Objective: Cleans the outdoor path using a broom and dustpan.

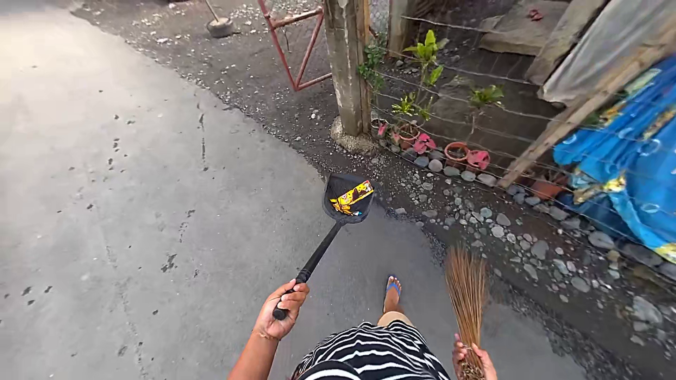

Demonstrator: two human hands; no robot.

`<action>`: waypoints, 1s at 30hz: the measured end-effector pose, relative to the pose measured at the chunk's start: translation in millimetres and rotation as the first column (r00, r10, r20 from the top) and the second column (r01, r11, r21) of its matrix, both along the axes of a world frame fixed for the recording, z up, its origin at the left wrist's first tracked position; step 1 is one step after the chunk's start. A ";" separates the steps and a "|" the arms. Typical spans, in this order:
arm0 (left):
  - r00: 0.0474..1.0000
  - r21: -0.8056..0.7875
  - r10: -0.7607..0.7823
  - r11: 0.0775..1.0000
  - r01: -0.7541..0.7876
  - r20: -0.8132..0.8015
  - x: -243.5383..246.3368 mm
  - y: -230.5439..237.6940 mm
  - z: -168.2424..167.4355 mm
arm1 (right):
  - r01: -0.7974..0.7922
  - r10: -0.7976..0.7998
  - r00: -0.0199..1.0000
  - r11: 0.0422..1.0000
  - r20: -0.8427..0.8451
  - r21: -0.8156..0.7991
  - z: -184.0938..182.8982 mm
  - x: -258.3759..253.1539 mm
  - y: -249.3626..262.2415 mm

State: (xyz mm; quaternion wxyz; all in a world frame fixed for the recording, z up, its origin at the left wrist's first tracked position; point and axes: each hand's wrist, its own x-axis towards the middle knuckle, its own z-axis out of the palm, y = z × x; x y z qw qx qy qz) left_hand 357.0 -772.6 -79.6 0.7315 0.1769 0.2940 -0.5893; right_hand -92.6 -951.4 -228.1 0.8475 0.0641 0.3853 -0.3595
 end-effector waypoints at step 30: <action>0.989 0.013 0.138 0.990 -0.138 0.049 544.5 -316.3 16.7 | -0.680 0.720 0.684 0.687 -0.116 0.255 28.5 665.3 -421.8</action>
